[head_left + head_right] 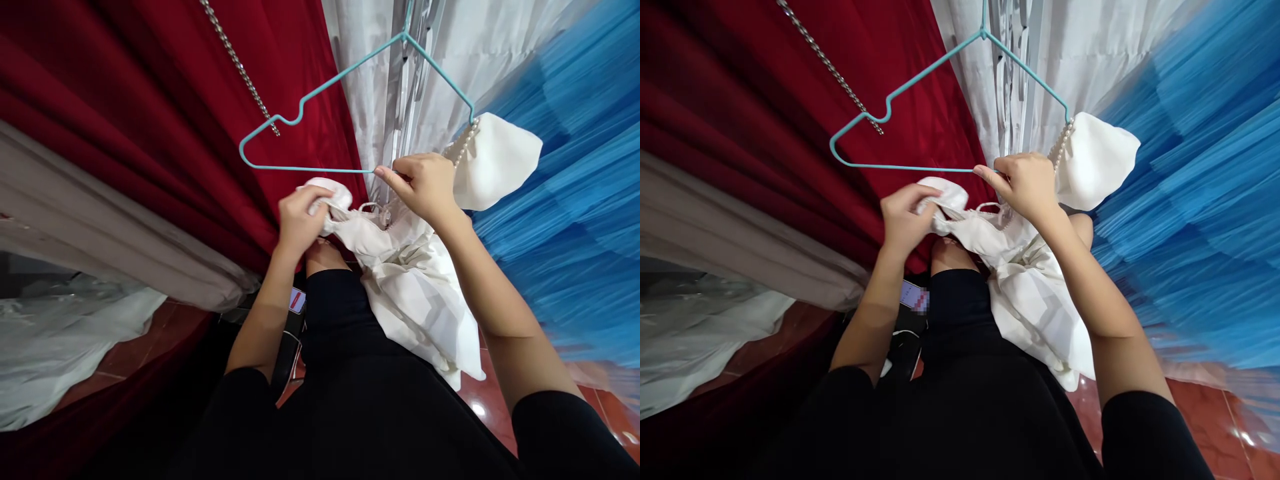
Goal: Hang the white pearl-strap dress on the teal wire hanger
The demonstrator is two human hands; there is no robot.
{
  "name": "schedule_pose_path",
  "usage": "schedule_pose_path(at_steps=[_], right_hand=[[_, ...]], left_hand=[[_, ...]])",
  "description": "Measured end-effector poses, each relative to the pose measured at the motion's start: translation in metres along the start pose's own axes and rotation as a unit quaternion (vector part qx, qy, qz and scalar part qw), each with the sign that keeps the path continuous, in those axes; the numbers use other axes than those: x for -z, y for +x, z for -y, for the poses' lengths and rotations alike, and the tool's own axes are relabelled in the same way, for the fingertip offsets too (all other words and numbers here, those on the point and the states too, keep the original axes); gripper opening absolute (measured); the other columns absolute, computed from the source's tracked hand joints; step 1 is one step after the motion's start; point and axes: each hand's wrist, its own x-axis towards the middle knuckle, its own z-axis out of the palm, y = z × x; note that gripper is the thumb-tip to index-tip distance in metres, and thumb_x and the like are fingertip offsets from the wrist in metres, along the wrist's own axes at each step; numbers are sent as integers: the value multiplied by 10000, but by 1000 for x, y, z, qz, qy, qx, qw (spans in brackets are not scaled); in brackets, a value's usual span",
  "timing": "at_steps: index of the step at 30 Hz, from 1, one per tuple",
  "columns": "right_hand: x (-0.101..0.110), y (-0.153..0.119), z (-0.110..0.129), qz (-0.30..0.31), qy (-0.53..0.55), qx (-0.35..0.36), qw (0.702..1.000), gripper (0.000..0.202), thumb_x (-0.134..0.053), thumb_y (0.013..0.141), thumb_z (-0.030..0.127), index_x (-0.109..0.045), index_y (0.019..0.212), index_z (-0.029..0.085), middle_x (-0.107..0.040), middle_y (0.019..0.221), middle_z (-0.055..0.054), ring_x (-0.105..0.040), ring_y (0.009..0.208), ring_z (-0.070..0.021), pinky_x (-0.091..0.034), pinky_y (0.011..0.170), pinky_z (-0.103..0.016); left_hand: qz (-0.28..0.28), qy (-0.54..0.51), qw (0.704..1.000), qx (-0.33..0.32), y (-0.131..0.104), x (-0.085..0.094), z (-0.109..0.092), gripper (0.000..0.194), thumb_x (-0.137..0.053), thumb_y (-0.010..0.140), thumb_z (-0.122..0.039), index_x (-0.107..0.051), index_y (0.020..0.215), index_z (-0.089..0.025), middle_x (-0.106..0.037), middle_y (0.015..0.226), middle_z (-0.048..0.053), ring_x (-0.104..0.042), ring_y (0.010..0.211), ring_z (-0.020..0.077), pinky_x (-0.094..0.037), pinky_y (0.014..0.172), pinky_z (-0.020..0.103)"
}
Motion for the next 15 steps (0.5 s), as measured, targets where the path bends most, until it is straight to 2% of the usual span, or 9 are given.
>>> schedule_pose_path(at_steps=[2, 4, 6, 9, 10, 12, 15], right_hand=[[-4, 2, 2, -3, 1, 0, 1000, 617, -375, 1064, 638, -510, 647, 204, -543, 623, -47, -489, 647, -174, -273, 670, -339], [-5, 2, 3, -5, -4, 1, 1000, 600, -378, 1066, 624, -530, 666, 203, -573, 648, -56, -511, 666, -183, -301, 691, -346], [-3, 0, 3, -3, -6, 5, 1000, 581, -373, 1072, 600, -568, 694, 203, -607, 681, -69, -539, 699, -197, -338, 724, -359], [7, -7, 2, -1, 21, 21, 1000, 510, -378, 1077, 557, -671, 838, 215, -680, 795, -87, -592, 799, -229, -406, 803, -392], [12, -10, 0, -17, 31, 23, 999, 467, -385, 1077, 541, -697, 927, 228, -707, 867, -93, -609, 862, -247, -425, 844, -412], [22, -15, -8, -92, 26, 12, 995, 369, -438, 1058, 513, -701, 1126, 262, -728, 1083, -116, -612, 1058, -298, -429, 953, -473], [33, -20, -31, -227, -30, -41, 973, 407, -577, 986, 440, -614, 1362, 288, -614, 1425, -149, -476, 1354, -383, -353, 1079, -561]], left_hand=[[67, -8, 992, -103, 2, -14, -24, 204, -585, 908, -102, -742, 929, -231, -799, 1027, 6, -754, 1021, 210, -596, 948, 390], [81, 26, 986, -140, 17, -21, -45, 149, -621, 938, -152, -724, 964, -257, -775, 1144, 10, -704, 1175, 255, -540, 1057, 474], [78, 76, 988, -108, 38, -24, -57, 165, -661, 928, -182, -706, 1062, -268, -732, 1248, 33, -643, 1265, 296, -476, 1117, 525], [120, 123, 984, -55, 58, -31, -58, 230, -656, 926, -198, -685, 1148, -247, -737, 1157, 57, -672, 1138, 292, -483, 1075, 503], [135, 139, 980, -52, 59, -35, -56, 207, -640, 932, -206, -691, 1129, -240, -746, 1089, 55, -681, 1073, 286, -491, 1048, 495], [146, 174, 972, -54, 56, -43, -52, 173, -600, 945, -218, -709, 1079, -227, -750, 1006, 57, -675, 993, 287, -491, 1011, 495], [134, 199, 969, -62, 47, -54, -50, 212, -571, 944, -227, -726, 1088, -221, -751, 1002, 65, -659, 955, 292, -483, 986, 504]])
